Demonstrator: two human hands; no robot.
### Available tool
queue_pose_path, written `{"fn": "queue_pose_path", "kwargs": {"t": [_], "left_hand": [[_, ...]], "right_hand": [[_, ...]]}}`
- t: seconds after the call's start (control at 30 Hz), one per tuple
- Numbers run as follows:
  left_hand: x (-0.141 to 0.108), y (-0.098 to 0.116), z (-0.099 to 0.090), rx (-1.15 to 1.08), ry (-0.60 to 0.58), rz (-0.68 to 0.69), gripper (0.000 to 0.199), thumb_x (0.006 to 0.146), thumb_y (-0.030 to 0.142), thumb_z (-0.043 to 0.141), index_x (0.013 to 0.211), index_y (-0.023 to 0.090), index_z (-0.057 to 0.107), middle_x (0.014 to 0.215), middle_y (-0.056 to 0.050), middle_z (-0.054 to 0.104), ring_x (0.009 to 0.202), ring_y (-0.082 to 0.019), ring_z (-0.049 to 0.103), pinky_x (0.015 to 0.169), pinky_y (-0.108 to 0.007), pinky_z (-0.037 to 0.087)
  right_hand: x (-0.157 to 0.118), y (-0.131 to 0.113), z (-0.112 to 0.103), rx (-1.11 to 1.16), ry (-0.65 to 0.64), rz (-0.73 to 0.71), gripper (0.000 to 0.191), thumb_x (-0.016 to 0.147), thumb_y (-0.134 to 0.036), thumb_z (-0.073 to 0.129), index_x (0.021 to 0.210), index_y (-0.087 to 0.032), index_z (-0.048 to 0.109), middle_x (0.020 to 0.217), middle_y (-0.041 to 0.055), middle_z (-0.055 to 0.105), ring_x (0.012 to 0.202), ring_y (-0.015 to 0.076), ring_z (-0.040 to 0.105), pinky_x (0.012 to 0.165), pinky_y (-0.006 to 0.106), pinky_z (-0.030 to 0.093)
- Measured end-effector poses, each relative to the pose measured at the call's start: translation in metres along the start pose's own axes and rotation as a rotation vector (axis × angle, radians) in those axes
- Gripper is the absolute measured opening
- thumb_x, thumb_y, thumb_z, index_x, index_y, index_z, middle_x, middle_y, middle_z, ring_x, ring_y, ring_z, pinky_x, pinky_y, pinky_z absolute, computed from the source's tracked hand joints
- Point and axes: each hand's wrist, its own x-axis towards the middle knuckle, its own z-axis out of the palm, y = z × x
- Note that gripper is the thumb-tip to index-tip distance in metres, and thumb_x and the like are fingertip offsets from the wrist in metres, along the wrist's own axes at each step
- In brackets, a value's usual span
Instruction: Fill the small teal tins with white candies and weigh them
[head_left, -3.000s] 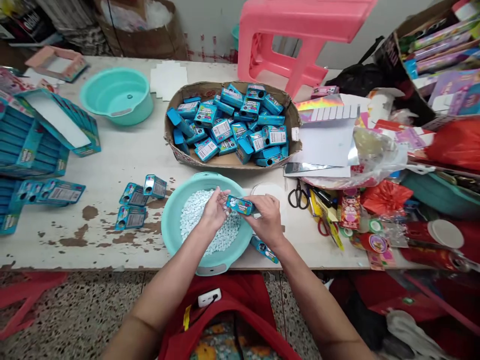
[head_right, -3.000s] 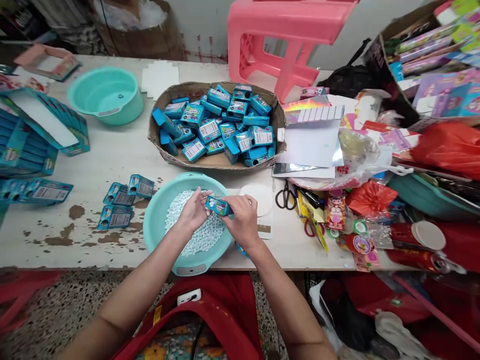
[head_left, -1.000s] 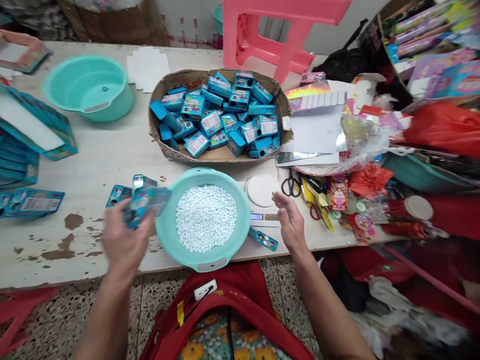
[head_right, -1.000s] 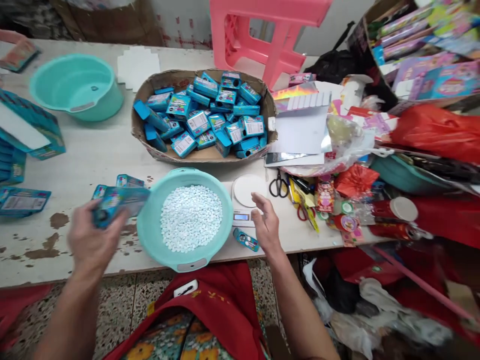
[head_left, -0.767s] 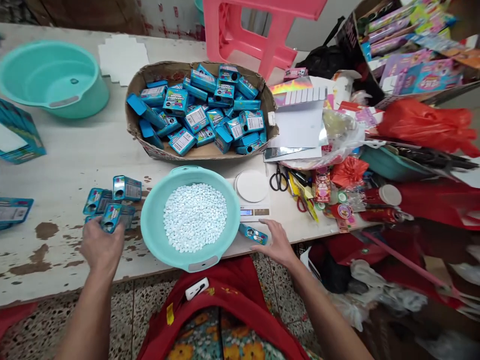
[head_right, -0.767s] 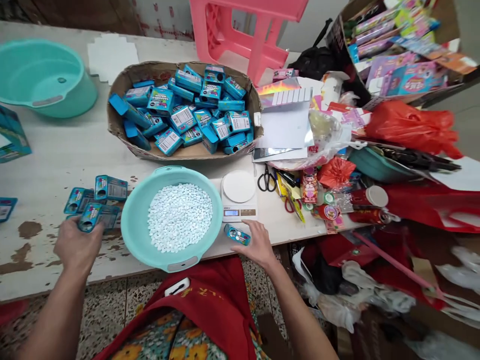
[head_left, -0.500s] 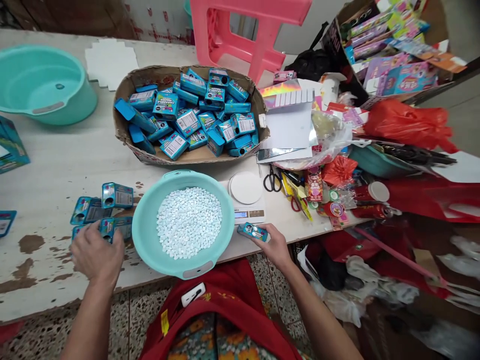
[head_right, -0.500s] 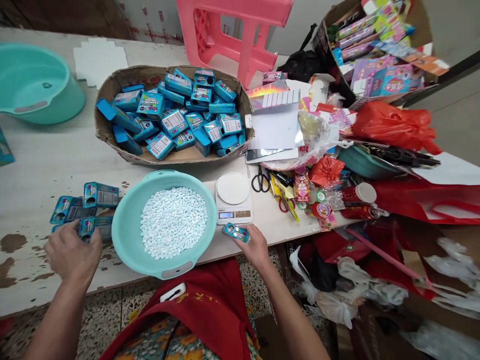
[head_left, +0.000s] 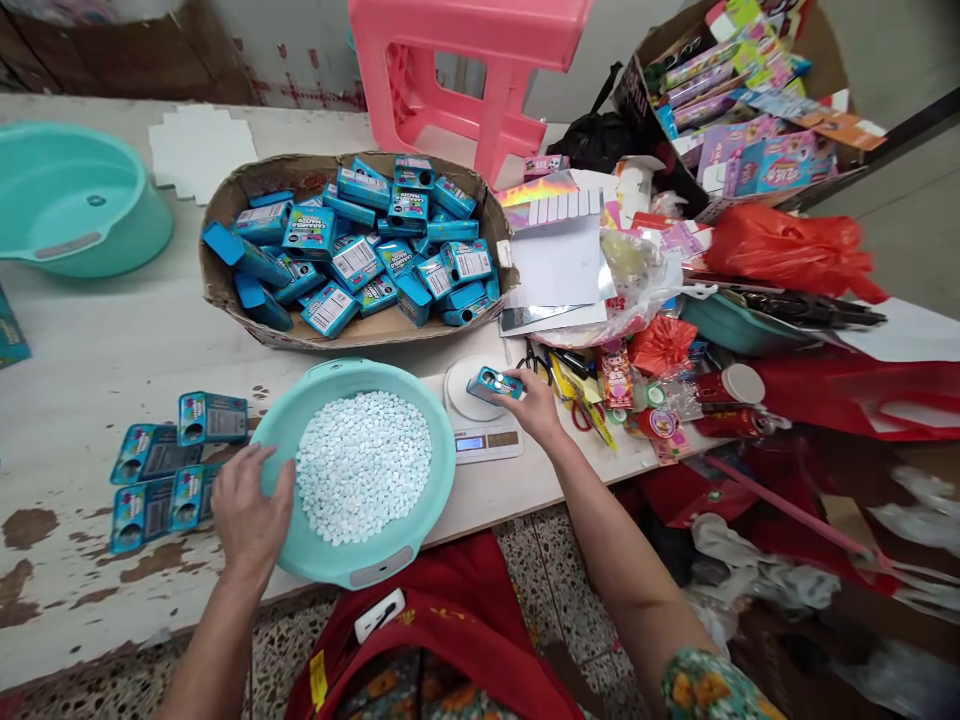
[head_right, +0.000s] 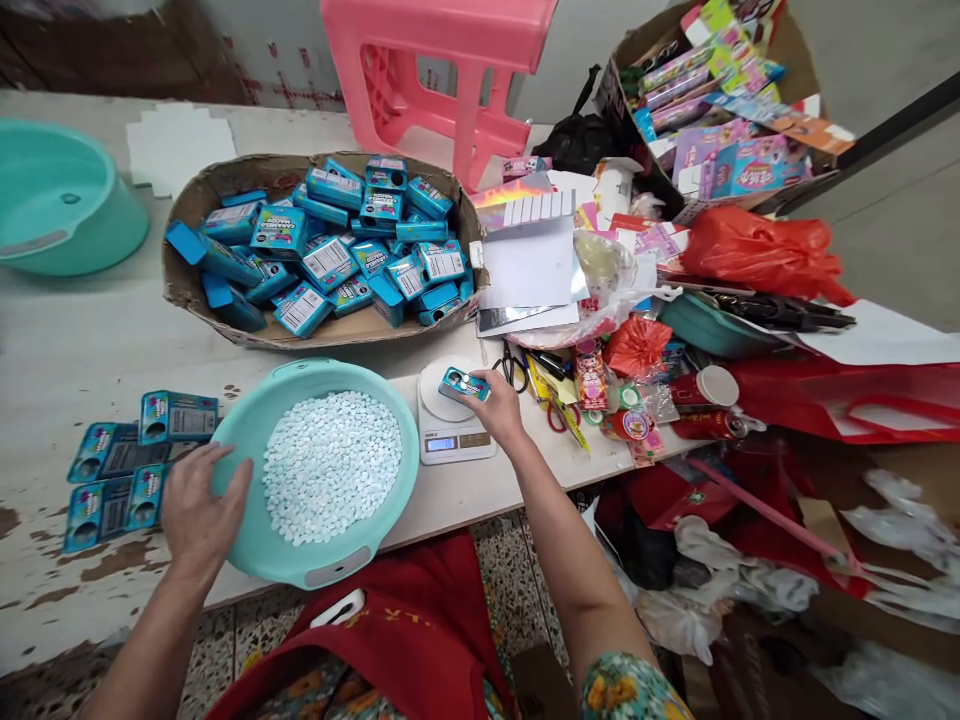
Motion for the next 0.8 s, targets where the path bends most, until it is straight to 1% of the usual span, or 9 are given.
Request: {"fn": "queue_pose_path", "kwargs": {"t": [0.1, 0.13, 0.17, 0.23, 0.33, 0.4, 0.47, 0.67, 0.8], "left_hand": [[-0.003, 0.007, 0.002, -0.005, -0.037, -0.007, 0.032, 0.084, 0.039, 0.051, 0.105, 0.017, 0.06, 0.118, -0.016, 0.058, 0.114, -0.032, 0.051, 0.097, -0.047, 0.039], [-0.002, 0.008, 0.002, -0.007, -0.034, -0.01, 0.032, 0.084, 0.039, 0.051, 0.105, 0.017, 0.06, 0.118, -0.016, 0.058, 0.114, -0.032, 0.051, 0.097, -0.048, 0.039], [-0.002, 0.01, 0.002, -0.01, -0.031, -0.012, 0.032, 0.084, 0.039, 0.051, 0.105, 0.018, 0.06, 0.118, -0.015, 0.058, 0.114, -0.032, 0.051, 0.097, -0.048, 0.039], [0.001, 0.013, 0.002, -0.018, -0.023, -0.016, 0.03, 0.084, 0.039, 0.051, 0.104, 0.019, 0.06, 0.117, -0.014, 0.059, 0.114, -0.031, 0.051, 0.097, -0.047, 0.039], [0.005, 0.019, 0.004, -0.031, -0.029, -0.016, 0.028, 0.085, 0.039, 0.05, 0.102, 0.019, 0.061, 0.114, -0.013, 0.061, 0.112, -0.03, 0.053, 0.096, -0.045, 0.04], [0.007, 0.023, 0.007, -0.041, -0.037, -0.005, 0.029, 0.086, 0.039, 0.05, 0.101, 0.018, 0.061, 0.113, -0.012, 0.062, 0.111, -0.029, 0.054, 0.096, -0.044, 0.04], [0.008, 0.027, 0.011, -0.053, -0.054, 0.014, 0.029, 0.087, 0.04, 0.049, 0.101, 0.018, 0.061, 0.112, -0.012, 0.062, 0.11, -0.028, 0.054, 0.095, -0.043, 0.04], [0.01, 0.047, 0.022, -0.099, -0.151, 0.062, 0.028, 0.088, 0.039, 0.045, 0.101, 0.02, 0.061, 0.108, -0.01, 0.064, 0.105, -0.027, 0.056, 0.089, -0.04, 0.042], [0.014, 0.062, 0.028, -0.168, -0.163, 0.13, 0.026, 0.089, 0.037, 0.046, 0.1, 0.019, 0.061, 0.105, -0.009, 0.065, 0.102, -0.025, 0.057, 0.087, -0.038, 0.044]], "right_hand": [[-0.009, 0.002, -0.009, 0.062, -0.027, 0.01, 0.065, 0.062, -0.047, 0.077, 0.118, -0.023, 0.055, 0.117, 0.0098, 0.059, 0.105, 0.0257, 0.056, 0.088, 0.04, 0.046], [-0.015, 0.003, -0.013, 0.083, -0.023, 0.03, 0.07, 0.062, -0.047, 0.077, 0.122, -0.023, 0.052, 0.121, 0.0106, 0.056, 0.108, 0.026, 0.055, 0.089, 0.041, 0.046], [-0.023, 0.004, -0.017, 0.108, -0.009, 0.057, 0.07, 0.064, -0.047, 0.076, 0.125, -0.024, 0.051, 0.123, 0.0111, 0.054, 0.109, 0.0258, 0.054, 0.089, 0.041, 0.046], [-0.039, 0.008, -0.022, 0.173, 0.04, 0.127, 0.062, 0.071, -0.047, 0.07, 0.124, -0.023, 0.051, 0.125, 0.0119, 0.053, 0.108, 0.0247, 0.055, 0.088, 0.041, 0.047], [-0.064, 0.019, -0.023, 0.269, 0.131, 0.277, 0.047, 0.079, -0.048, 0.06, 0.117, -0.02, 0.055, 0.121, 0.0131, 0.057, 0.103, 0.0233, 0.058, 0.086, 0.041, 0.048], [-0.077, 0.028, -0.02, 0.3, 0.175, 0.377, 0.044, 0.079, -0.049, 0.059, 0.11, -0.018, 0.059, 0.115, 0.0134, 0.062, 0.099, 0.0233, 0.06, 0.085, 0.041, 0.049], [-0.088, 0.035, -0.015, 0.325, 0.208, 0.442, 0.043, 0.077, -0.049, 0.062, 0.104, -0.017, 0.061, 0.109, 0.0132, 0.065, 0.097, 0.0233, 0.061, 0.085, 0.042, 0.049], [-0.104, 0.043, -0.008, 0.431, 0.22, 0.488, 0.04, 0.073, -0.048, 0.066, 0.098, -0.017, 0.063, 0.104, 0.0119, 0.067, 0.096, 0.023, 0.062, 0.087, 0.042, 0.049], [-0.109, 0.047, -0.008, 0.445, 0.205, 0.508, 0.04, 0.071, -0.047, 0.068, 0.098, -0.018, 0.063, 0.102, 0.0112, 0.068, 0.095, 0.0229, 0.063, 0.088, 0.042, 0.049]]}}
